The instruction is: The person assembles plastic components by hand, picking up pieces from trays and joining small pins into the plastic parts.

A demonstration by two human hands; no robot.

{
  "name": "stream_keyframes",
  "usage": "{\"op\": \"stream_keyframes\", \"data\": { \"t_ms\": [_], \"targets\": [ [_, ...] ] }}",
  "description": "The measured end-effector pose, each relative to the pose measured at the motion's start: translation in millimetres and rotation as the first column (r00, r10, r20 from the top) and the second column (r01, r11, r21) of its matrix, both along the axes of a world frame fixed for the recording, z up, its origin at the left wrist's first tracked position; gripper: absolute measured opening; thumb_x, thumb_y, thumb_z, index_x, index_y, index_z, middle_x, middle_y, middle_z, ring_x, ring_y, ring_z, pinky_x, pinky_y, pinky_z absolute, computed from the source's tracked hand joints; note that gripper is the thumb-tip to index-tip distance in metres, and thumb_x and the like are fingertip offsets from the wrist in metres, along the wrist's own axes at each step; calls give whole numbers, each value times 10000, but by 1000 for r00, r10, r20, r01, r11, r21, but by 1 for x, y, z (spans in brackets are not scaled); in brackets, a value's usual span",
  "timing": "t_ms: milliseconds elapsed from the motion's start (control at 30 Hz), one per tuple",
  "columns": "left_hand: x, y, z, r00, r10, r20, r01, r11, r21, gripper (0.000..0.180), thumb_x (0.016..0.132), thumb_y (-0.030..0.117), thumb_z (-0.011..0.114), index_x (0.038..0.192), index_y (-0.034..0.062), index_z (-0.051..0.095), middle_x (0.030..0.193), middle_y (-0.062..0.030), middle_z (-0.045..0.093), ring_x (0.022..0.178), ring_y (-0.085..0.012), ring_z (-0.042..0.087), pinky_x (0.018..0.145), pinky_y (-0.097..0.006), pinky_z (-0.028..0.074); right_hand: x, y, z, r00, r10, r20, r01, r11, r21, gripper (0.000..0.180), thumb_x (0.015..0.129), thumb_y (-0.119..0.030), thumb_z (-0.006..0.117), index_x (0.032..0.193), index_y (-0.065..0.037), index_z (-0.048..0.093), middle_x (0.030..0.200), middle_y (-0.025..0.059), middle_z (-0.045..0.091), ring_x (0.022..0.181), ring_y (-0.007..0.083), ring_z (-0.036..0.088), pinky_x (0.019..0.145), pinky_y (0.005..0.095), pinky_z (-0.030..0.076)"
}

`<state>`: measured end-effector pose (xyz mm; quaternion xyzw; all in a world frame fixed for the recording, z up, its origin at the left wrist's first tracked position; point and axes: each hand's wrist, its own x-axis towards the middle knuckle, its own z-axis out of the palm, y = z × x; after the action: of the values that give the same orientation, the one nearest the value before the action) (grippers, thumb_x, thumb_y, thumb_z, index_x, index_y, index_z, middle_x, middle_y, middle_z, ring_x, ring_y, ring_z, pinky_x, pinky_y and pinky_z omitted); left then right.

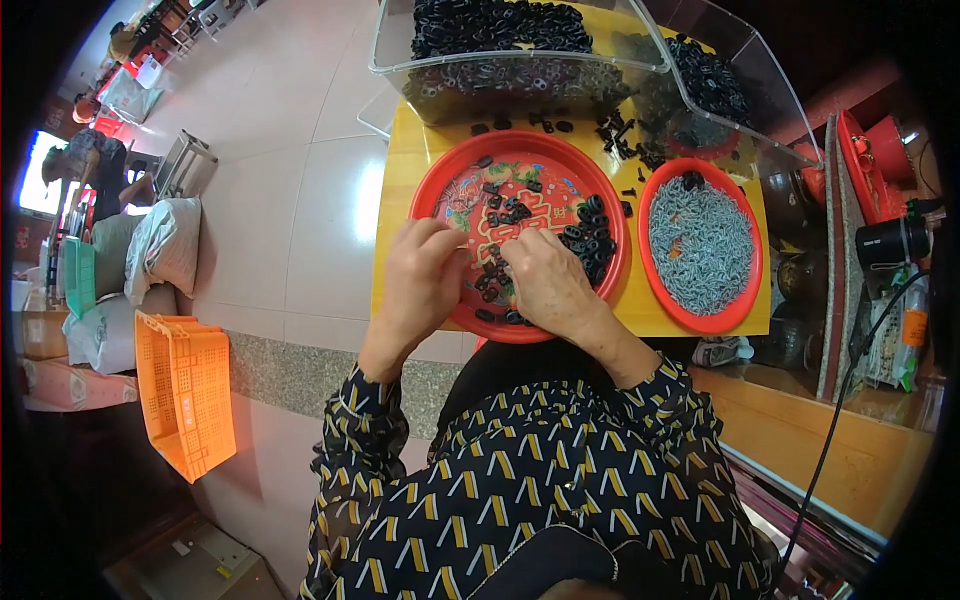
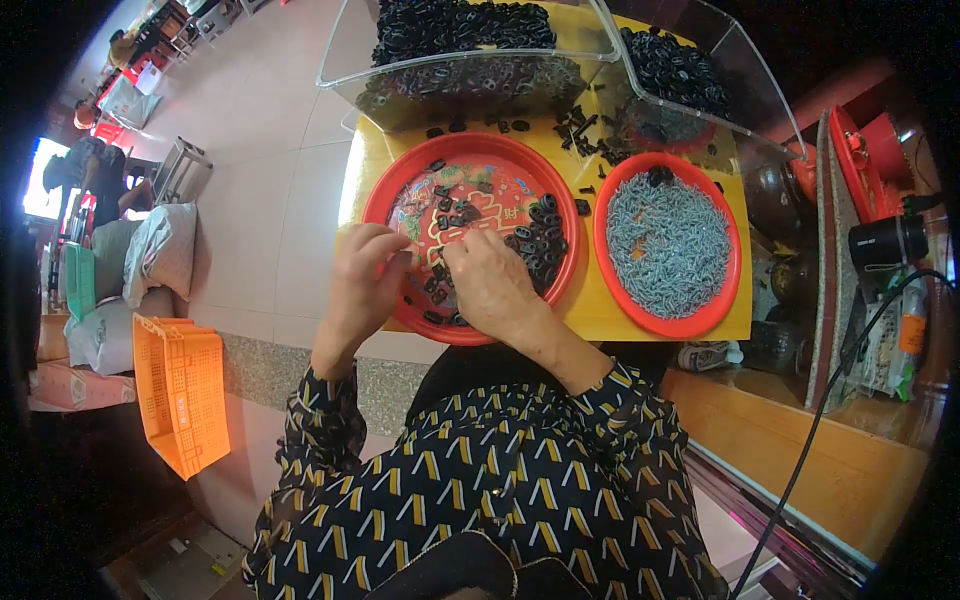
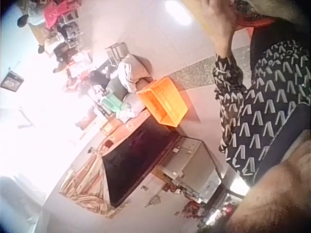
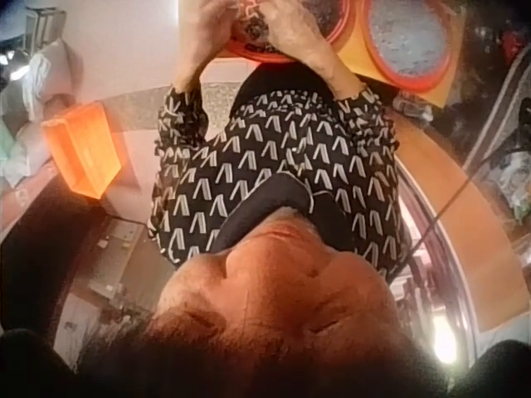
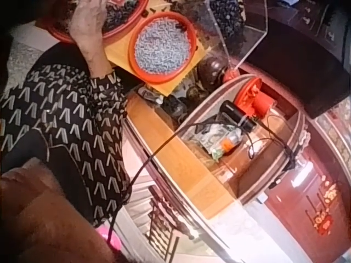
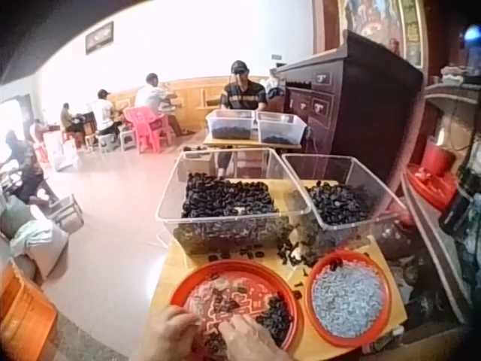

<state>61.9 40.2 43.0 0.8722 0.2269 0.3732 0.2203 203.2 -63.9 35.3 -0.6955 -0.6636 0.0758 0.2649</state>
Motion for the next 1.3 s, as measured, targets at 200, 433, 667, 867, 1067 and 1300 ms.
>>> {"op": "stream_keyframes", "data": {
  "t_ms": [200, 433, 667, 867, 1067, 1300],
  "targets": [
    [24, 9, -14, 939, -132, -316, 118, 991, -62, 40, 622, 30, 589, 658, 25, 573, 688, -149, 543, 696, -312, 519, 654, -389, 417, 3, 1, -4, 999, 5, -35, -4, 1000, 16, 106, 665, 5, 517, 769, 15, 538, 783, 170, 503, 792, 320, 507, 709, 383, 437],
    [33, 9, -17, 910, -130, -394, 165, 985, 57, 89, 574, 8, 559, 662, 20, 553, 707, -152, 542, 717, -309, 518, 653, -387, 412, 1, 7, -3, 1000, -7, 28, 6, 1000, 25, 96, 659, -7, 506, 747, 20, 533, 754, 173, 515, 773, 315, 512, 702, 373, 439],
    [25, 2, -8, 935, -122, -332, 164, 981, 101, 144, 592, -35, 526, 731, -6, 503, 745, -155, 511, 741, -303, 499, 655, -362, 404, -3, 11, 3, 990, 29, 136, -10, 991, -135, 167, 651, -36, 539, 804, 32, 534, 812, 178, 537, 781, 302, 533, 711, 359, 464],
    [15, -18, -6, 994, -80, 80, 103, 938, -332, 94, 744, -66, 496, 816, -10, 520, 727, -106, 506, 672, -200, 514, 566, -285, 412, -4, 6, 4, 994, -2, 113, 16, 992, -123, 186, 659, -18, 532, 834, 42, 509, 850, 190, 526, 783, 306, 533, 718, 363, 460],
    [11, -29, -6, 899, 27, 437, 410, 297, -862, 73, 813, -4, 519, 879, 6, 550, 742, -44, 531, 644, -113, 475, 555, -253, 405, 13, -16, 10, 941, -59, -334, 101, 989, 109, 121, 733, 4, 545, 852, 11, 526, 797, 115, 551, 727, 249, 550, 670, 314, 445],
    [16, -43, -6, 699, 210, 684, 714, -161, -681, 82, 810, 55, 555, 876, 7, 557, 749, -54, 550, 675, -138, 508, 592, -256, 425, 2, -41, 24, 143, -114, -983, 163, 982, -90, 82, 794, -16, 572, 875, -6, 567, 731, 10, 543, 601, 63, 502, 535, 181, 420]
  ]
}}
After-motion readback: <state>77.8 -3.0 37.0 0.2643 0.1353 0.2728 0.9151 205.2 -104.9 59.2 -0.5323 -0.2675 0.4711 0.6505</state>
